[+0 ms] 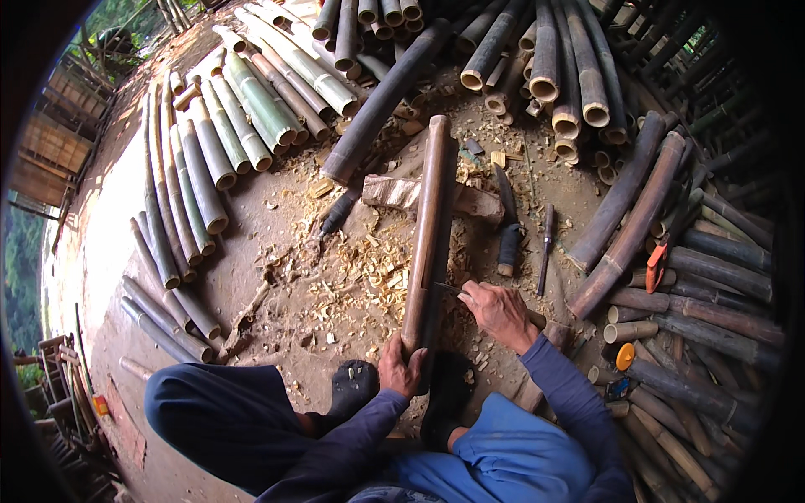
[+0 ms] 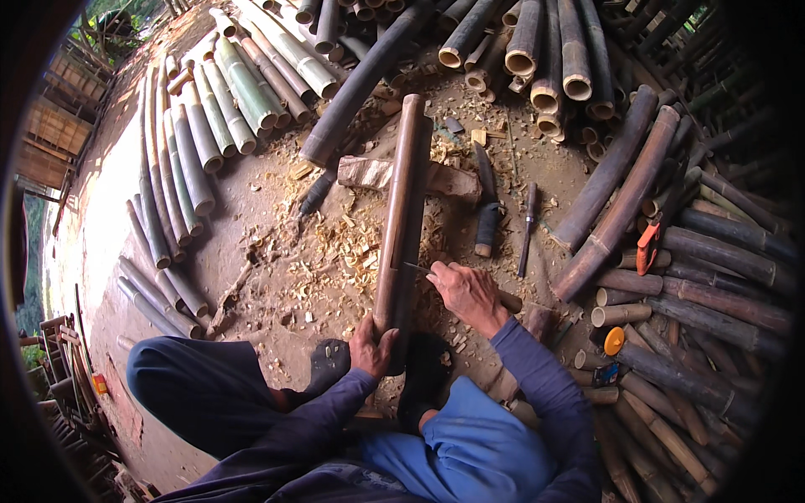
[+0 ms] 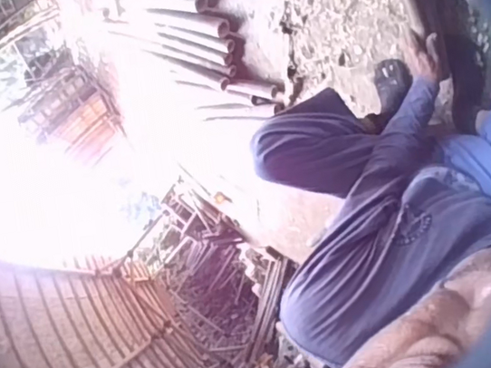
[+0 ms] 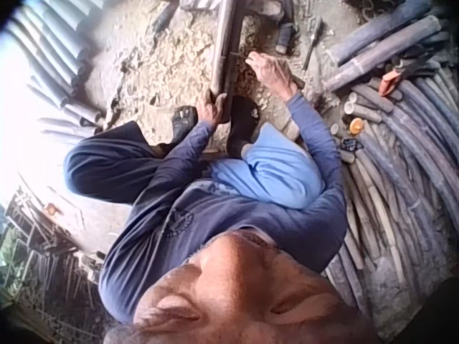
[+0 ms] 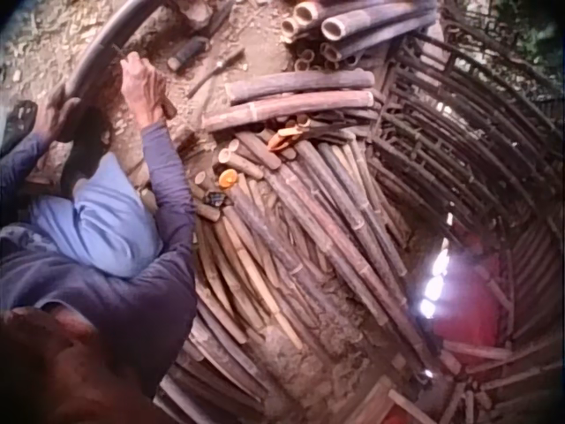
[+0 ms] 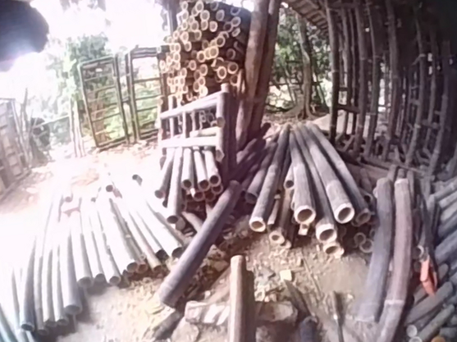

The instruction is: The person sits on the ground and uses a knife to sharpen the end of a bamboo pole resting on a wooden block. They repeatedly rotate the pole to sharpen different sides and then place the finished piece aside before picking up another pole to repeat the process.

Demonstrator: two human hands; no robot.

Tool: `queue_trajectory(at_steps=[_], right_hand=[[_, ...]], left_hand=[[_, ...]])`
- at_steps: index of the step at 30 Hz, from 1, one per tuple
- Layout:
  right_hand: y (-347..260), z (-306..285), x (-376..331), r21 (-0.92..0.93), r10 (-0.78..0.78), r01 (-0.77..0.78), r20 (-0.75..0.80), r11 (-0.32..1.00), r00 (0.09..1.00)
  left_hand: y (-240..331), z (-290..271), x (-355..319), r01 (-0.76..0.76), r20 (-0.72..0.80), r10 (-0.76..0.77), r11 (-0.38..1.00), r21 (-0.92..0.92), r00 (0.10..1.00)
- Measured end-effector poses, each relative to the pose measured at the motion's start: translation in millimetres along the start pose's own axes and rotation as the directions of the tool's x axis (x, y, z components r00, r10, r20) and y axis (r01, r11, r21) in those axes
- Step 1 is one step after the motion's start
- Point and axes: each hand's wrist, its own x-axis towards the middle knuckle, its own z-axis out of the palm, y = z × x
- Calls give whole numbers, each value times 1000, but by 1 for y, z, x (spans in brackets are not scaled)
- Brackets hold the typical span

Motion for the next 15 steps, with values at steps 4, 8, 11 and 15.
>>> queue_trajectory(at_steps=[4,8,11,15], right_hand=[[8,2,3,-23,-18,18,-17,1000,1000],[9,5,8,-41,-48,47,-30,998,998],[6,4,10,-71,-62,61,-21,996,998],[15,-4,1,-348,-41,79,115,934,993]], left_hand=[[3,0,0,-25,-16,25,1000,8,1000],[2,2,-3,-31,-43,33,999,43,999],[3,1,-1,-24,-37,25,999,23,999],[5,-2,1,-14,2,14,1000,17,1000]])
